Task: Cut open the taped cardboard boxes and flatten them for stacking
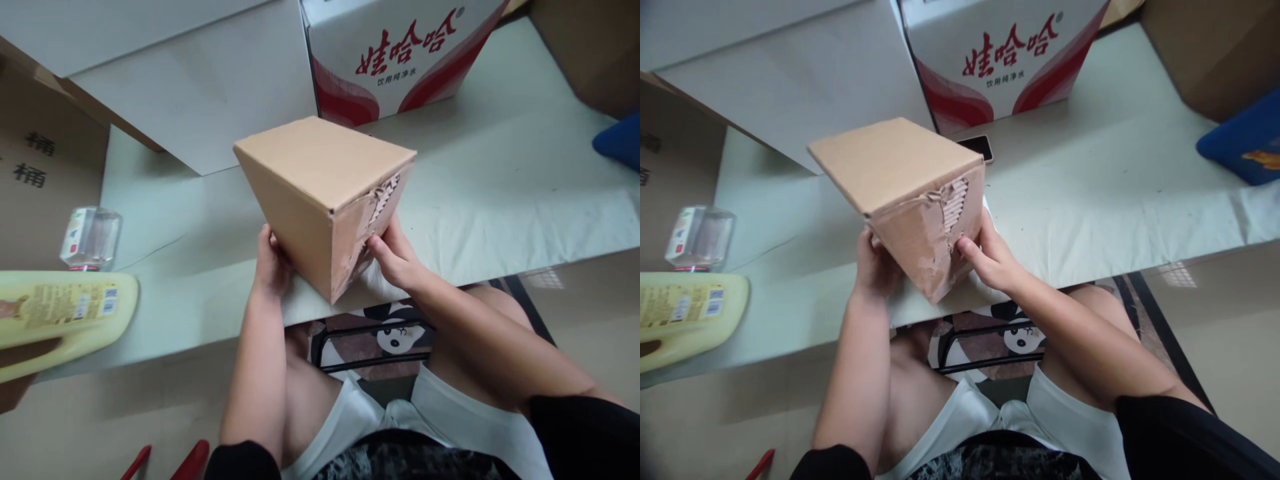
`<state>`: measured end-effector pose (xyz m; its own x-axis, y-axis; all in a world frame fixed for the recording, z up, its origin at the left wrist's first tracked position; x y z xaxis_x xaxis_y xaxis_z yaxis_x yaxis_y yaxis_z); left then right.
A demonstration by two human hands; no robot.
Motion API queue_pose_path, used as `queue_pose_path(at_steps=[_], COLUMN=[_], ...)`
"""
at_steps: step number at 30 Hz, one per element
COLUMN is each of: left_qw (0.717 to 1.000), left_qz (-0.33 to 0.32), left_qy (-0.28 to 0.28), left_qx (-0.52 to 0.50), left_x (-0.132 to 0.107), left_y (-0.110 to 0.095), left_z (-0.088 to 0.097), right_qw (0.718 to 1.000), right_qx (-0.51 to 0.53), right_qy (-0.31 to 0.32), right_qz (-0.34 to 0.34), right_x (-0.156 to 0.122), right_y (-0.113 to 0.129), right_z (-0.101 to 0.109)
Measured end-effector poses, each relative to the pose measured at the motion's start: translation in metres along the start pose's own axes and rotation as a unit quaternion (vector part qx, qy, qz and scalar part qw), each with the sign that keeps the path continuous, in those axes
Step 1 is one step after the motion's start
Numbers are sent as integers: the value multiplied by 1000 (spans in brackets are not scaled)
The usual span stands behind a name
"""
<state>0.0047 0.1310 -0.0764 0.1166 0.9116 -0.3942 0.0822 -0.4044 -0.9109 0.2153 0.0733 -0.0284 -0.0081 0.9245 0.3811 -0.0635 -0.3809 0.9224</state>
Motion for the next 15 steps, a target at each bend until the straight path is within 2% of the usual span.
queue_pose_path(at_steps=[3,6,9,13,15], left_qw=[999,999,998,998,996], left_qz=[37,40,53,60,88], left_qy=[-12,14,28,-10,13], left_qx=[-25,5,25,22,29], left_x=[-1,-2,-2,-6,-10], left_y=[0,-1,5,8,11], left_z=[7,9,9,15,12], right_qw=[1000,999,1000,999,998], right_qx=[0,-11,-10,46,65], right_qy=[11,22,5,-15,-15], right_qz=[-20,-28,-27,-21,-15], right_x=[2,4,7,9,10], right_y=[-2,-1,1,6,11], right_z=[2,0,0,0,3])
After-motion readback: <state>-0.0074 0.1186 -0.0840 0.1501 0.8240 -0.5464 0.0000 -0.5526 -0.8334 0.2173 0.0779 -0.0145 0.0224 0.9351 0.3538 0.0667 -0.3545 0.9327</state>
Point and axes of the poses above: each hand's wrist, its own x-axis towards the middle knuckle, its own z-axis out of the back of the hand, y = z × x, the point moved 9 cm from there along x, towards the middle knuckle, and after that the axes turned 4 degrees about z, right-handed, at the moved point
